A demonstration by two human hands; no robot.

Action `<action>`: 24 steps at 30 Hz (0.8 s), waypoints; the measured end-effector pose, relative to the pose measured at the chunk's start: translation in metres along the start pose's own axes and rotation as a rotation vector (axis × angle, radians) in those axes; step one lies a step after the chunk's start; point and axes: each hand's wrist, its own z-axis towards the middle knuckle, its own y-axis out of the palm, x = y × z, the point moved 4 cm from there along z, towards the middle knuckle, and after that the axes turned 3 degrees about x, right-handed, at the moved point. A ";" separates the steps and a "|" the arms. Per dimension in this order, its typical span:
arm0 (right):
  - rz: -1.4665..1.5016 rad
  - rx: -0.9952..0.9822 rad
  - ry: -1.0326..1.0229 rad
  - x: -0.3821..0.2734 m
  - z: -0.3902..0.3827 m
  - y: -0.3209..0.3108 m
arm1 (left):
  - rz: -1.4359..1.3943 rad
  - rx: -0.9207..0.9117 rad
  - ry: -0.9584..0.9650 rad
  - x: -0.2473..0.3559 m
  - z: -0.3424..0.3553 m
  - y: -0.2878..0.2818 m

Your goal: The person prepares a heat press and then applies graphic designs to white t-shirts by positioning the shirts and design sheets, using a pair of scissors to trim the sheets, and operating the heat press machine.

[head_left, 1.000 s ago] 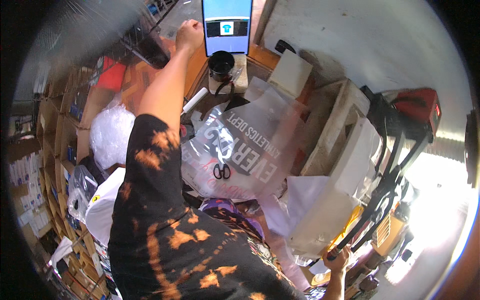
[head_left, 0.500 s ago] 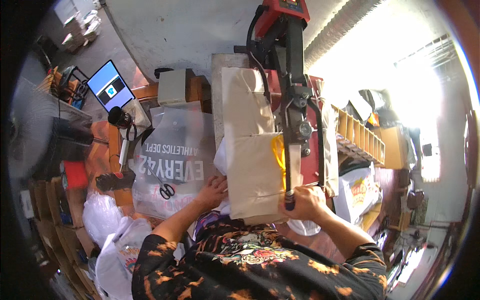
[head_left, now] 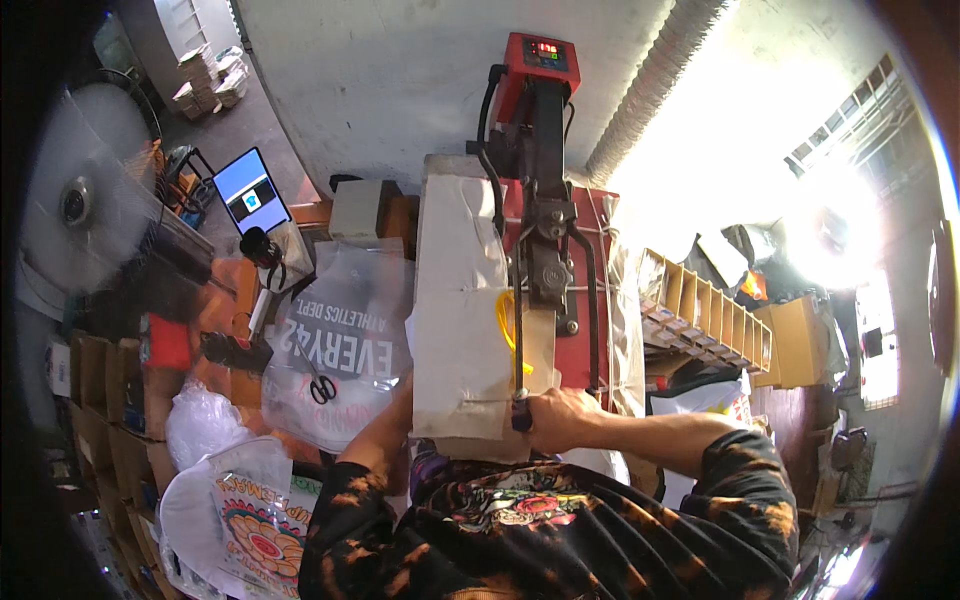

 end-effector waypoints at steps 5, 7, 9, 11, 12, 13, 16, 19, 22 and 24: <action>-0.013 -0.086 0.055 -0.007 -0.002 -0.011 | 0.001 0.026 -0.023 0.008 -0.008 0.002; -0.019 -0.086 0.067 -0.008 -0.002 -0.009 | -0.006 0.042 -0.024 0.007 -0.005 0.003; -0.009 -0.089 0.086 -0.008 -0.004 -0.007 | -0.014 0.066 -0.012 0.003 0.005 0.004; 0.004 -0.106 0.113 -0.010 -0.007 -0.001 | -0.039 0.072 0.008 0.005 0.013 0.005; -0.004 -0.150 0.116 -0.012 -0.013 -0.002 | -0.046 0.073 0.015 0.005 0.016 0.005; -0.016 -0.190 0.121 -0.020 -0.027 -0.017 | -0.059 0.075 0.026 0.007 0.016 0.005; -0.016 0.144 -0.098 -0.057 -0.097 -0.095 | -0.054 0.108 -0.051 -0.002 0.001 0.011; -0.054 0.528 -0.099 -0.042 -0.119 -0.079 | -0.037 0.139 -0.064 -0.011 0.004 0.005; -0.206 1.051 0.054 -0.054 -0.166 -0.094 | -0.041 0.173 -0.110 -0.022 0.001 0.000; -0.456 1.501 -0.096 -0.070 -0.186 -0.128 | -0.052 0.233 -0.252 -0.045 -0.028 -0.008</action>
